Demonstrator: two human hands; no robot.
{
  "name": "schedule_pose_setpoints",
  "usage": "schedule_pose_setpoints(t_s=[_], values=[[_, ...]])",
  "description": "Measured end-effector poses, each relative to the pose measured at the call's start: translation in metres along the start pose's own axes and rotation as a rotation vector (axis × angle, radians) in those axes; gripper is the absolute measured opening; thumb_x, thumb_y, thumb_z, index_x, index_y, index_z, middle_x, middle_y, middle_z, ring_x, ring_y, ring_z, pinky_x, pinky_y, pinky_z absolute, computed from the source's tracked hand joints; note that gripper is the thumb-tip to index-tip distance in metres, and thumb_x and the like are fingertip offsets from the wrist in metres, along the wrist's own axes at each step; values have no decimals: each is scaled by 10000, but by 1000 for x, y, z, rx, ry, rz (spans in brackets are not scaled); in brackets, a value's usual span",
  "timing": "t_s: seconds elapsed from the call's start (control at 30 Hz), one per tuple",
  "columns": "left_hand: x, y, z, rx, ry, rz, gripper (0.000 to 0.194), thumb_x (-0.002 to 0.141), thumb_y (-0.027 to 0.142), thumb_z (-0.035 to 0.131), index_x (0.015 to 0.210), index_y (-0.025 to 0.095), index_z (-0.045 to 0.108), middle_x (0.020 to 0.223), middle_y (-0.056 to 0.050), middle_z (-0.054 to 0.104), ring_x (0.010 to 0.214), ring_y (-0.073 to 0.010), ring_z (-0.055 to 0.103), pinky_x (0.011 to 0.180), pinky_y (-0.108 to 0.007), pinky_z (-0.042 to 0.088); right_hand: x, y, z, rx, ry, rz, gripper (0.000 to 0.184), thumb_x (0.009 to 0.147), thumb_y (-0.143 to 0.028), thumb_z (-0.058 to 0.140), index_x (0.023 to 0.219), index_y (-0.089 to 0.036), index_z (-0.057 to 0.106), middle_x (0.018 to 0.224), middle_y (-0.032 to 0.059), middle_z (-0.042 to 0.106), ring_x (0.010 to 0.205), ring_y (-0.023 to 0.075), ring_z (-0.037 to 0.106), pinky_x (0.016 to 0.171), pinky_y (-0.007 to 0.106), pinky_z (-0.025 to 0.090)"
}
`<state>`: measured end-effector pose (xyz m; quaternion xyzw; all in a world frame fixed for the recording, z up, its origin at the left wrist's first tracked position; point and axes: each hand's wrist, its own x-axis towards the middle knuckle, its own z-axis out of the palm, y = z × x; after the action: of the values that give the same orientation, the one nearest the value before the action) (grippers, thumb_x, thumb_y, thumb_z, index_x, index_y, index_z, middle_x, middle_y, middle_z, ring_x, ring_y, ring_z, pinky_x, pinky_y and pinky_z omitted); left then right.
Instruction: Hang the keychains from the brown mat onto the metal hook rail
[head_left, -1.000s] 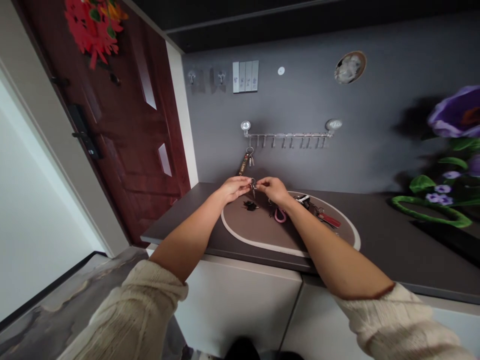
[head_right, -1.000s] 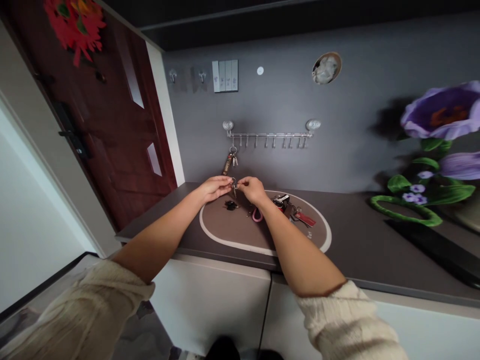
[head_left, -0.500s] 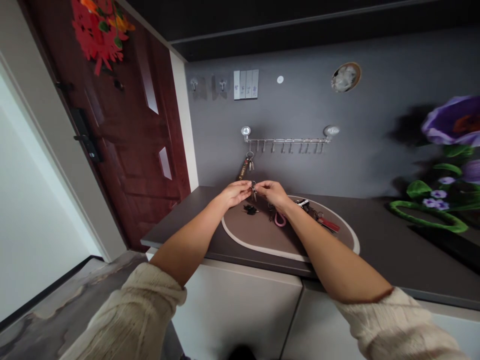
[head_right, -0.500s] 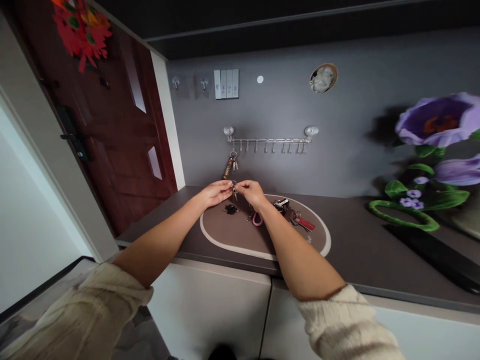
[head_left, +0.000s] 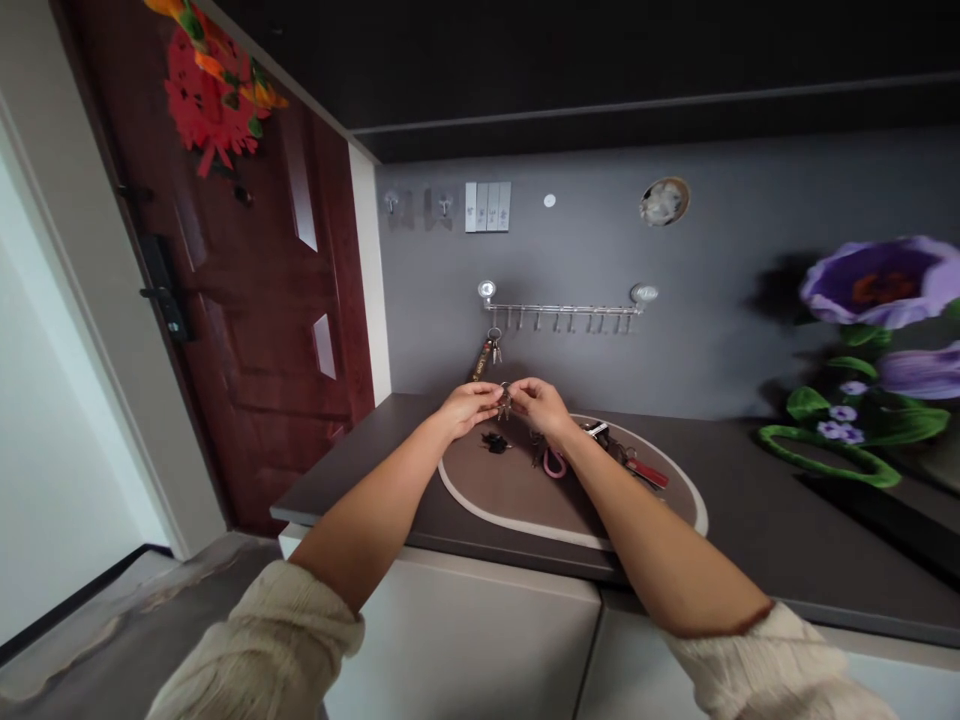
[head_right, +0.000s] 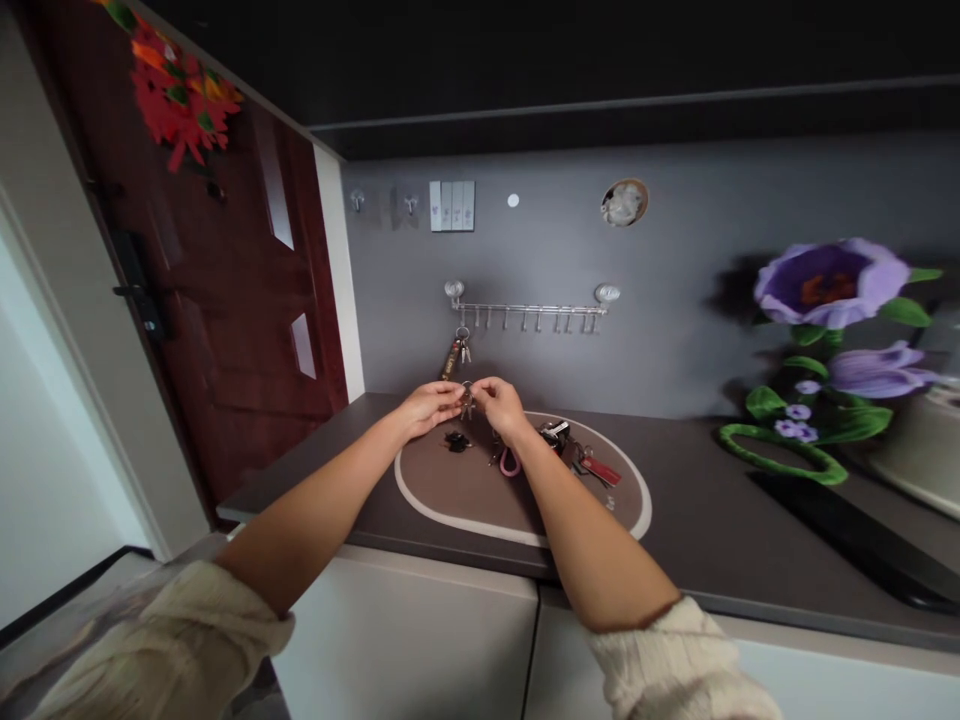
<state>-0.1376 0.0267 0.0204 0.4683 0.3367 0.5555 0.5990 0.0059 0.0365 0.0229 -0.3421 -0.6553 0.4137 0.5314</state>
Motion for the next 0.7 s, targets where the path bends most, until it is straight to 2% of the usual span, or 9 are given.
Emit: schedule_pose_setpoints(t_s=[0.23, 0.4, 0.7], values=[[1, -1, -1, 162, 143, 90, 130, 640, 190, 650, 756, 136, 628, 733, -32, 609, 601, -59, 529, 619, -213, 435, -2, -6, 0, 65, 53, 62, 192, 661, -333, 580, 721, -160, 521, 695, 7, 593, 617, 99, 554, 606, 246, 471], [2, -4, -3, 409, 250, 88, 103, 638, 214, 643, 687, 127, 621, 601, -12, 581, 523, -61, 496, 514, -186, 391, 10, -21, 1, 162, 135, 106, 77, 702, -225, 551, 693, -151, 532, 659, 11, 596, 590, 95, 567, 628, 263, 494], [2, -9, -7, 514, 254, 84, 73, 646, 189, 623, 627, 122, 602, 498, 7, 527, 473, -63, 471, 477, -184, 363, 57, -55, 6, 177, 333, 138, 72, 726, -110, 505, 659, -130, 524, 582, 18, 582, 487, 64, 529, 581, 241, 513]])
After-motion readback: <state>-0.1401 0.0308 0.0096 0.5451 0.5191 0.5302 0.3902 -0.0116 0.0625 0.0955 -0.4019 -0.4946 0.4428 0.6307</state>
